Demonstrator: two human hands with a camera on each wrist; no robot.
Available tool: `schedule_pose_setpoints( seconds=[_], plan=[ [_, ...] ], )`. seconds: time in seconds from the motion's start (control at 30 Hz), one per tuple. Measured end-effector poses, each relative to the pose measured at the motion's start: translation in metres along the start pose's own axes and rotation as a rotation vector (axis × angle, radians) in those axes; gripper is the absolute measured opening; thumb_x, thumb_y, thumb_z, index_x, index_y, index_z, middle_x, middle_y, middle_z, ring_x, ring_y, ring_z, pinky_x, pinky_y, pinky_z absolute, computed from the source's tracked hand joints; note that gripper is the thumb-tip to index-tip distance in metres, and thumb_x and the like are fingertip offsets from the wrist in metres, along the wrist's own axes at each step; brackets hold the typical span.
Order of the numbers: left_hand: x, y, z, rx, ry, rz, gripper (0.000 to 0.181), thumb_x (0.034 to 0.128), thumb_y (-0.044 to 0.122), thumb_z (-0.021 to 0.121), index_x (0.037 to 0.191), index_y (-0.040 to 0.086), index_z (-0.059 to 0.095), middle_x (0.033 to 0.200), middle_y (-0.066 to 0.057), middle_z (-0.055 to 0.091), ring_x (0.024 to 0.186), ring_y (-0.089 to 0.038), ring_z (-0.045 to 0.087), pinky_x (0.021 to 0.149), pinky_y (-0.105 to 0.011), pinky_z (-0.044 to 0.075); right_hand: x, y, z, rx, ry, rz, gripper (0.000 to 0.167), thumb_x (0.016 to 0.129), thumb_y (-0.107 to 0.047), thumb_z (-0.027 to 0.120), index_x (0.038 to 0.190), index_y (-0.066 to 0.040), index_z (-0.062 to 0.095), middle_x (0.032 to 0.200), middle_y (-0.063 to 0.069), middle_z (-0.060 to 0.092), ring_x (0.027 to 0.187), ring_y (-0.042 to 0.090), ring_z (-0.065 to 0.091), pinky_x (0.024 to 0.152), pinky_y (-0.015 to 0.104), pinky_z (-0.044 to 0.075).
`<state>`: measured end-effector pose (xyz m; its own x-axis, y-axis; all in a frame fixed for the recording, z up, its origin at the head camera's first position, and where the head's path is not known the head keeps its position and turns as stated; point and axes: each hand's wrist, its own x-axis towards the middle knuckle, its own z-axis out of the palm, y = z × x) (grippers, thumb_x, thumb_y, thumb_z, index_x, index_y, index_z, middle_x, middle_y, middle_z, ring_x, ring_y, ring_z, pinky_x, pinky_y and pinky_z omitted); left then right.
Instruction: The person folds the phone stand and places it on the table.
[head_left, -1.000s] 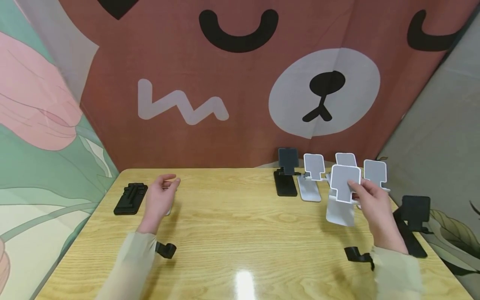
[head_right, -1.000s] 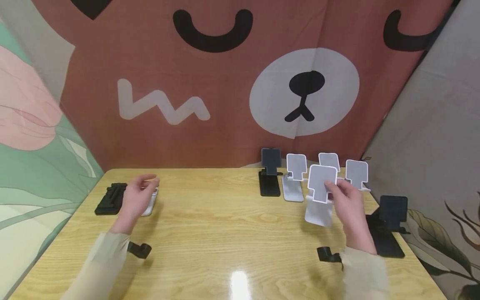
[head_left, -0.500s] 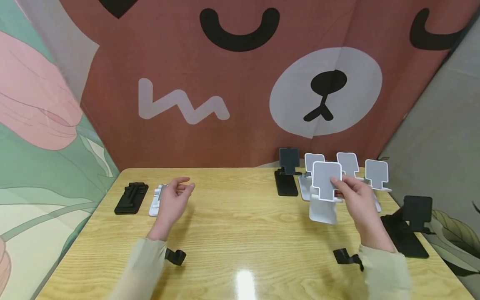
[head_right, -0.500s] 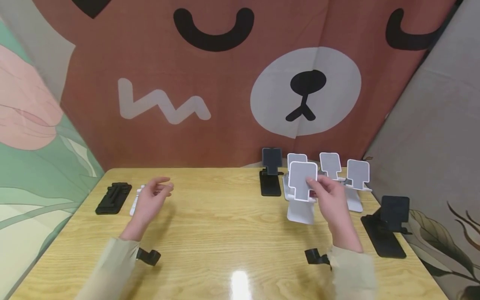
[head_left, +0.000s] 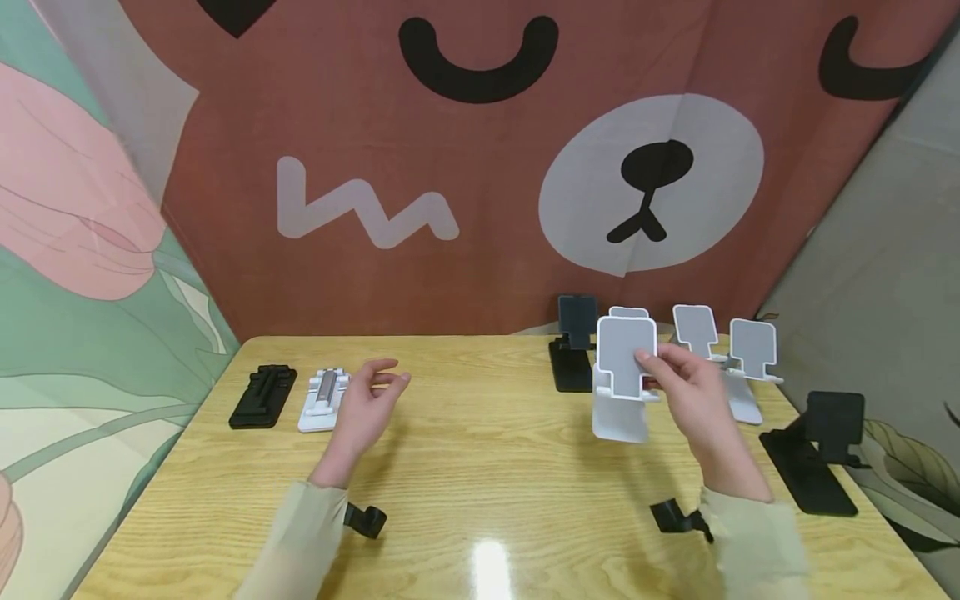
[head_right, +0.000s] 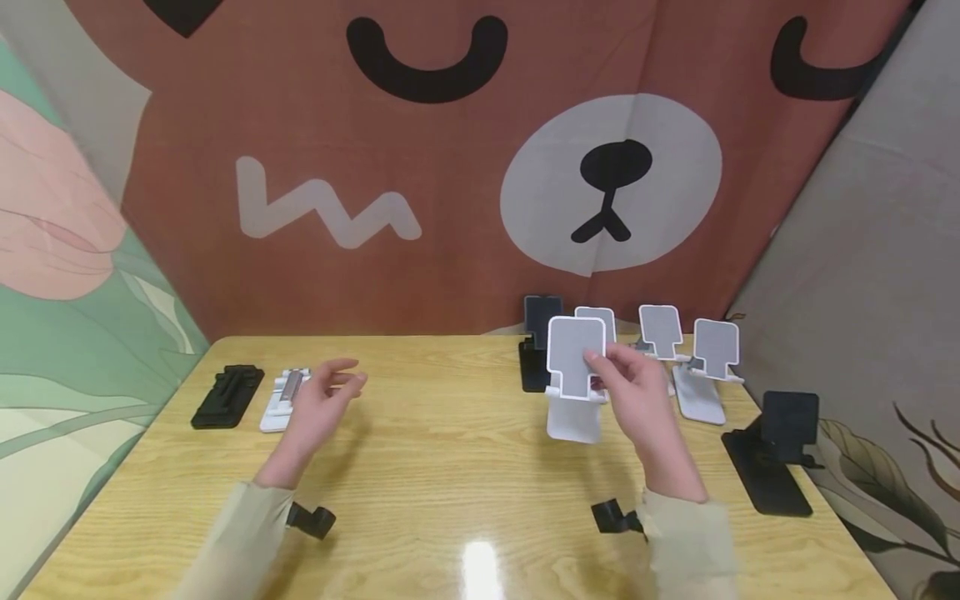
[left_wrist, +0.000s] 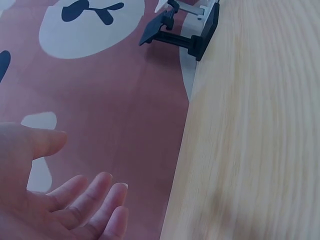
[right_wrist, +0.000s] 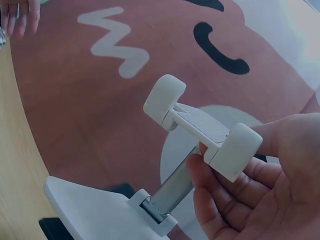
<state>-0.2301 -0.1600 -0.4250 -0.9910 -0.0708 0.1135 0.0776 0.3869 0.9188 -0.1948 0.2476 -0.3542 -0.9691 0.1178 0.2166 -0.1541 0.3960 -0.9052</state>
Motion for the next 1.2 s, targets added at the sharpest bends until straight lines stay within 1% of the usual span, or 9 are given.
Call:
schedule_pose_setpoints(
  seconds=[0.1, 0.17, 0.27, 0.47, 0.6, 0.8, 0.93, 1.03, 1.2],
  plan=[
    [-0.001, 0.002, 0.005, -0.030, -0.003, 0.012, 0.046, 0.1015, 0.032, 0.066, 0.139, 0.008, 0.056, 0.123, -0.016, 0.066, 0.105, -0.030, 0.065, 0.089, -0.046, 0.051, 0.000, -0.004, 0.005, 0.015, -0.011, -0.008, 0.043, 0.106, -0.028, 0.059, 0.127, 0.010, 0.062, 0.101, 0.000, 0.070, 0.086, 0.005, 0.064, 0.078, 0.020, 0.053],
    [-0.002, 0.003, 0.008, -0.038, -0.004, 0.018, 0.046, 0.1008, 0.032, 0.067, 0.138, 0.008, 0.057, 0.123, -0.015, 0.066, 0.106, -0.030, 0.066, 0.089, -0.044, 0.051, -0.001, -0.007, 0.009, 0.036, -0.022, -0.019, 0.042, 0.106, -0.027, 0.059, 0.126, 0.010, 0.062, 0.098, -0.002, 0.070, 0.086, 0.006, 0.065, 0.078, 0.020, 0.053],
    [-0.003, 0.005, 0.014, -0.046, -0.012, 0.026, 0.046, 0.1005, 0.031, 0.067, 0.138, 0.007, 0.057, 0.124, -0.015, 0.067, 0.107, -0.030, 0.066, 0.089, -0.043, 0.051, -0.001, -0.011, 0.015, 0.049, -0.042, -0.026, 0.041, 0.106, -0.026, 0.059, 0.125, 0.010, 0.063, 0.097, 0.001, 0.071, 0.086, 0.008, 0.065, 0.078, 0.021, 0.053],
    [-0.004, 0.009, 0.023, -0.064, -0.019, 0.021, 0.045, 0.1001, 0.031, 0.068, 0.137, 0.008, 0.058, 0.122, -0.013, 0.067, 0.107, -0.029, 0.066, 0.089, -0.044, 0.052, 0.000, -0.019, 0.029, 0.050, -0.094, -0.039, 0.037, 0.105, -0.024, 0.060, 0.120, 0.009, 0.066, 0.096, 0.007, 0.072, 0.085, 0.012, 0.065, 0.077, 0.024, 0.053],
    [-0.007, 0.013, 0.029, -0.088, -0.042, 0.023, 0.043, 0.1001, 0.028, 0.068, 0.136, 0.007, 0.058, 0.122, -0.013, 0.067, 0.108, -0.030, 0.065, 0.090, -0.046, 0.052, 0.001, -0.022, 0.041, 0.064, -0.134, -0.046, 0.032, 0.104, -0.021, 0.062, 0.116, 0.008, 0.068, 0.092, 0.008, 0.072, 0.083, 0.016, 0.065, 0.076, 0.026, 0.053],
    [-0.012, 0.015, 0.042, -0.119, -0.084, 0.082, 0.041, 0.1006, 0.024, 0.067, 0.134, 0.002, 0.059, 0.122, -0.015, 0.067, 0.110, -0.032, 0.064, 0.095, -0.047, 0.051, 0.002, -0.024, 0.060, 0.110, -0.191, -0.034, 0.028, 0.101, -0.018, 0.067, 0.113, 0.007, 0.069, 0.092, 0.009, 0.073, 0.083, 0.019, 0.068, 0.081, 0.036, 0.056],
    [-0.014, 0.015, 0.049, -0.148, -0.105, 0.096, 0.040, 0.1007, 0.023, 0.067, 0.134, 0.002, 0.060, 0.123, -0.014, 0.067, 0.111, -0.032, 0.064, 0.095, -0.046, 0.051, 0.004, -0.027, 0.072, 0.123, -0.220, -0.054, 0.024, 0.101, -0.018, 0.068, 0.110, 0.004, 0.070, 0.091, 0.010, 0.073, 0.084, 0.022, 0.069, 0.084, 0.044, 0.057],
    [-0.016, 0.015, 0.054, -0.167, -0.114, 0.097, 0.040, 0.1008, 0.025, 0.067, 0.134, 0.004, 0.060, 0.123, -0.013, 0.066, 0.112, -0.030, 0.063, 0.096, -0.046, 0.051, 0.004, -0.029, 0.080, 0.116, -0.230, -0.064, 0.023, 0.100, -0.020, 0.068, 0.107, 0.002, 0.072, 0.089, 0.009, 0.073, 0.084, 0.023, 0.069, 0.082, 0.042, 0.057],
    [-0.019, 0.017, 0.064, -0.181, -0.110, 0.127, 0.038, 0.1001, 0.020, 0.066, 0.130, -0.002, 0.060, 0.119, -0.015, 0.068, 0.108, -0.032, 0.066, 0.093, -0.044, 0.053, 0.004, -0.031, 0.089, 0.143, -0.248, -0.058, 0.022, 0.101, -0.019, 0.068, 0.108, 0.002, 0.072, 0.090, 0.008, 0.074, 0.084, 0.023, 0.068, 0.081, 0.038, 0.057]
  ],
)
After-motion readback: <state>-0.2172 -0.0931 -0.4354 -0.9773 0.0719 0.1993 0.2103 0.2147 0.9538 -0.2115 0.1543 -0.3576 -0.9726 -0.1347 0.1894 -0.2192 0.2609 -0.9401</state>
